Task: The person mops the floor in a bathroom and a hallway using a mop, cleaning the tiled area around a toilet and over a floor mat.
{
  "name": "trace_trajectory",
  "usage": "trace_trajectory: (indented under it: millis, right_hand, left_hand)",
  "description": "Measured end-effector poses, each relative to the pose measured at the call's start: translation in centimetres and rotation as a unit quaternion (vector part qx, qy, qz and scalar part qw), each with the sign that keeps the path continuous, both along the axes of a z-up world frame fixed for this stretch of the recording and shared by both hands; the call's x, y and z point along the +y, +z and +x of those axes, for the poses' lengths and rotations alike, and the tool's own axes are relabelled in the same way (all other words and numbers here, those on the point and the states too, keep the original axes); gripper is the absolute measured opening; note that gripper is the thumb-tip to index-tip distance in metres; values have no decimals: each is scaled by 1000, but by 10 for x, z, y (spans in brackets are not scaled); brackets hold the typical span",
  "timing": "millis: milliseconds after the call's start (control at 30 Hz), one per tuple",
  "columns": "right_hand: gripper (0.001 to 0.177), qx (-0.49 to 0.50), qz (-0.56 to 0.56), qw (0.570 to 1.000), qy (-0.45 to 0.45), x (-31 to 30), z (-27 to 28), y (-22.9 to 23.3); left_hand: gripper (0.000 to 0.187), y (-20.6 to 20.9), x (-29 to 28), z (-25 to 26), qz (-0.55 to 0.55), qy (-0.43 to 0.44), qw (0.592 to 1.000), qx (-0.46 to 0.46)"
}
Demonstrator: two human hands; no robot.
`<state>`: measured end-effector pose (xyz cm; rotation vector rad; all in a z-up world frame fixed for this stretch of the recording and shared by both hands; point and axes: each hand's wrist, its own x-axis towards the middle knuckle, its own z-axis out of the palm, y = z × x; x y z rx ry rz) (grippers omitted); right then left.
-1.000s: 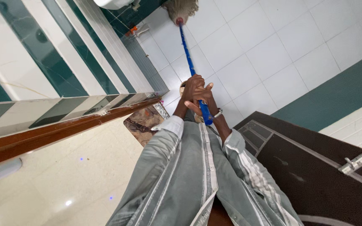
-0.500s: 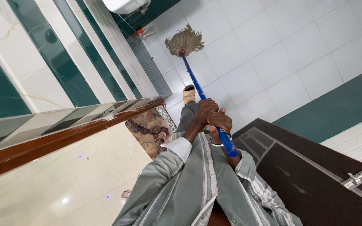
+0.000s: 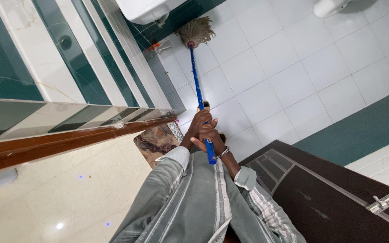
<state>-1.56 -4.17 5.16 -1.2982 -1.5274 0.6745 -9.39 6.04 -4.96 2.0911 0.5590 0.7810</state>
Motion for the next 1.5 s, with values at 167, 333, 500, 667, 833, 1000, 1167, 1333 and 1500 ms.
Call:
trace_trajectory:
  millis: [167,333,500,667,833,1000,1167,1333,1500]
  right_hand:
    - [52,14,-4,1000,28,-24,3,71]
    - [38,103,106,979,-141,-33,-8,68]
    - [40,48,82,993,-77,-22,-13,6]
    - [53,-26,44,998,33,45,-19,-36]
    - [57,-2,-25,998,50,88,9,5]
    - [44,-29,-19,999,-30,69,66,52]
    - [33,14,-48,987,-152,9,110,97]
    - [31,13,-93,952,-293,-43,115,129]
    - [32,-11,-163,905,-393,-81,87,142]
  left_hand:
    - [49,52,-42,2,-25,22,999,-23]
    - [34,53,-55,8,-17,-39,998,-47]
    - [31,-28,-24,-3,27,-84,996,-14]
    - [36,-45,49,-30,68,-73,992,75]
    - [40,-1,64,-9,-154,77,985,-6]
    - [45,11,43,59,-147,33,989,-5]
    - [43,22,-3,116,-211,-104,972,-10]
    - [41,51,-52,141,-230,-249,941,24]
    - [31,41,-94,147,-267,-401,876,21]
